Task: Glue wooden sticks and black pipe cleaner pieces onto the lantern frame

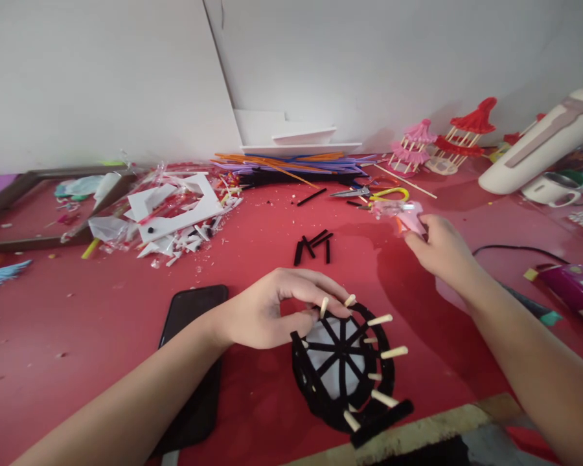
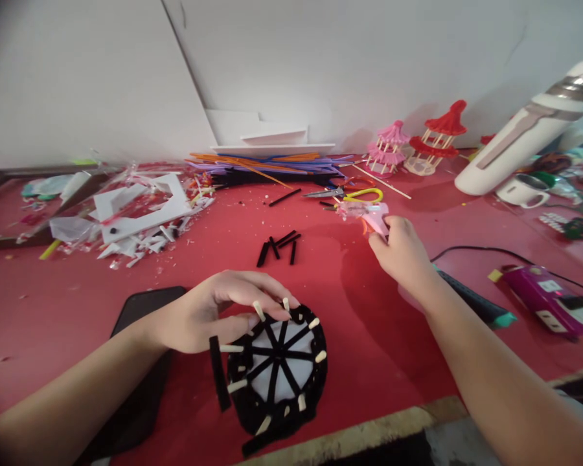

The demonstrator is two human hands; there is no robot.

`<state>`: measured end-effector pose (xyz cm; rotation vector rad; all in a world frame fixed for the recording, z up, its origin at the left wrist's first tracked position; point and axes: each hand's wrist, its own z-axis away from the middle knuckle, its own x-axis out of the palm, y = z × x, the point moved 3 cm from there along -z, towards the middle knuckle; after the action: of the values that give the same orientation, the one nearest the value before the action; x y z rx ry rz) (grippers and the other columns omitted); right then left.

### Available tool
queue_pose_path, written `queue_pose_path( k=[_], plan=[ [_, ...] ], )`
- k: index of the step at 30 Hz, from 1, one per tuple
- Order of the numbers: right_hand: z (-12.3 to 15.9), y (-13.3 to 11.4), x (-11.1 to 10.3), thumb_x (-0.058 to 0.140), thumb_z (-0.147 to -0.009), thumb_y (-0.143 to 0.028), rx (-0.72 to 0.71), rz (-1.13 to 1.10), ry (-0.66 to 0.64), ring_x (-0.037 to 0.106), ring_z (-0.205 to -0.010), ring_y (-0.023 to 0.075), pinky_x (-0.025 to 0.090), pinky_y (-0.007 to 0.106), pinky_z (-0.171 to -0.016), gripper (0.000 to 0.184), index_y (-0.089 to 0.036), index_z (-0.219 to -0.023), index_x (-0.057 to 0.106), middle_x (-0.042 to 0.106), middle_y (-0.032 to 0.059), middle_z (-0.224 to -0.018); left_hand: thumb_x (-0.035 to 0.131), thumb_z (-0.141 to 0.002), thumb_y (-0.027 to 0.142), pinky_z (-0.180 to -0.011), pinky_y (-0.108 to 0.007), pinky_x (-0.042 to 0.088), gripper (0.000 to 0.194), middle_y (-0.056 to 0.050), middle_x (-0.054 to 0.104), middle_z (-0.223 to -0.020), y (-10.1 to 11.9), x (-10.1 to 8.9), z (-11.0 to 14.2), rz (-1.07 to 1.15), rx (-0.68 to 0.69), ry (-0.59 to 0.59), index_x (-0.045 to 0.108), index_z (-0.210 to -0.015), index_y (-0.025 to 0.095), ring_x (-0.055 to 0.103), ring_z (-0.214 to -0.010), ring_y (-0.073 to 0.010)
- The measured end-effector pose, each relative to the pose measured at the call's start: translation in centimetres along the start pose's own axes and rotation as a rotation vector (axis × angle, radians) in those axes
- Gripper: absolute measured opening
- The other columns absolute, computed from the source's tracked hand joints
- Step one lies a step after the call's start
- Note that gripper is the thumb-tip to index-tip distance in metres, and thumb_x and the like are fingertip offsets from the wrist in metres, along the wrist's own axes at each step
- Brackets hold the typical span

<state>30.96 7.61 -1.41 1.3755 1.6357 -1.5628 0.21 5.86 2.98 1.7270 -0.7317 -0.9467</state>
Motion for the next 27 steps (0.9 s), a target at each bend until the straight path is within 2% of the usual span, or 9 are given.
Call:
queue_pose_path(
  k=[3,5,9,11,14,19,23,25,27],
  plan=[
    [0.1,0.1,-0.2,0.062,-0.077,-0.033,0.154,-0.201,0.096,0.067,-0.093,0.0299,0.049,0.041,-0.079,0.032,-0.021,-0.106,0.055,0.068,0.0123,-0.104,0.058,-0.082,0.001,-0.085,-0.029,0.060,0.035,-0.016,0.074,-0.116,0.1,-0.2,0.1,-0.069,0.014,0.022,0.078,-0.107,0.015,0.074,-0.100,-0.0228],
    [0.3,-0.1,-0.1,0.067,-0.073,-0.031,0.185,-0.423,0.122,0.068,-0.092,0.0285,0.051,0.042,-0.081,0.038,-0.024,-0.107,0.050,0.067,0.0091,-0.105,0.059,-0.084,0.002,-0.089,-0.028,0.058,0.035,-0.016,0.073,-0.118,0.2,-0.4,0.1,-0.121,0.025,0.044,0.077,-0.110,0.016,0.073,-0.103,-0.0216],
    [0.7,-1.1,0.1,0.069,-0.073,-0.032,0.187,-0.705,0.114,0.070,-0.071,0.0212,0.054,0.036,-0.068,0.035,-0.026,-0.100,0.047,0.067,-0.0004,-0.084,0.059,-0.085,0.004,-0.092,-0.029,0.057,0.034,-0.013,0.072,-0.119,0.2,-0.4,-0.1,-0.191,0.037,0.125,0.077,-0.111,0.018,0.071,-0.105,-0.0207],
    [0.9,-1.6,0.1,0.073,-0.071,-0.033,0.196,-0.822,0.109,0.067,-0.063,0.0185,0.051,0.032,-0.061,0.035,-0.024,-0.096,0.050,0.066,-0.0026,-0.075,0.058,-0.084,0.003,-0.094,-0.029,0.056,0.036,-0.012,0.072,-0.118,0.1,-0.3,-0.4,-0.223,0.017,0.146,0.077,-0.111,0.018,0.070,-0.107,-0.0205],
    [1.1,-2.3,-0.1,0.077,-0.067,-0.027,0.188,-1.029,0.092,0.060,-0.058,0.0146,0.044,0.028,-0.056,0.024,-0.022,-0.078,0.057,0.062,-0.0028,-0.062,0.059,-0.083,0.004,-0.097,-0.030,0.055,0.036,-0.010,0.071,-0.120,0.2,-0.2,-0.6,-0.286,-0.023,0.170,0.076,-0.112,0.018,0.069,-0.108,-0.0200],
    [1.1,-2.6,-0.3,0.073,-0.062,-0.022,0.194,-1.220,0.098,0.055,-0.055,0.0125,0.040,0.026,-0.051,0.023,-0.022,-0.059,0.051,0.059,-0.0023,-0.056,0.058,-0.086,0.012,-0.092,-0.030,0.057,0.030,-0.010,0.066,-0.121,0.6,0.6,0.1,-0.386,-0.095,0.374,0.073,-0.111,0.019,0.068,-0.104,-0.0184],
    [1.1,-2.8,-0.5,0.074,-0.059,-0.021,0.201,-1.273,0.111,0.056,-0.054,0.0135,0.039,0.026,-0.049,0.032,-0.023,-0.053,0.042,0.060,-0.0017,-0.052,0.061,-0.086,0.014,-0.082,-0.029,0.057,0.006,-0.007,0.066,-0.109,0.6,2.6,1.3,-0.345,-0.152,0.518,0.061,-0.090,0.018,0.068,-0.096,-0.0165],
    [1.1,-2.9,-0.6,0.075,-0.058,-0.020,0.205,-1.296,0.125,0.057,-0.053,0.0133,0.039,0.025,-0.048,0.034,-0.023,-0.053,0.042,0.060,-0.0017,-0.052,0.063,-0.084,0.013,-0.077,-0.028,0.057,0.014,-0.006,0.065,-0.105,0.6,3.4,1.9,-0.306,-0.164,0.563,0.051,-0.085,0.019,0.066,-0.090,-0.0150],
    [1.2,-2.9,-0.7,0.074,-0.059,-0.018,0.201,-1.305,0.140,0.056,-0.051,0.0126,0.038,0.025,-0.047,0.031,-0.023,-0.054,0.044,0.060,-0.0023,-0.052,0.065,-0.084,0.012,-0.074,-0.027,0.057,0.020,-0.005,0.065,-0.103,0.7,3.8,2.3,-0.272,-0.165,0.546,0.050,-0.095,0.020,0.065,-0.086,-0.0137]
  ],
)
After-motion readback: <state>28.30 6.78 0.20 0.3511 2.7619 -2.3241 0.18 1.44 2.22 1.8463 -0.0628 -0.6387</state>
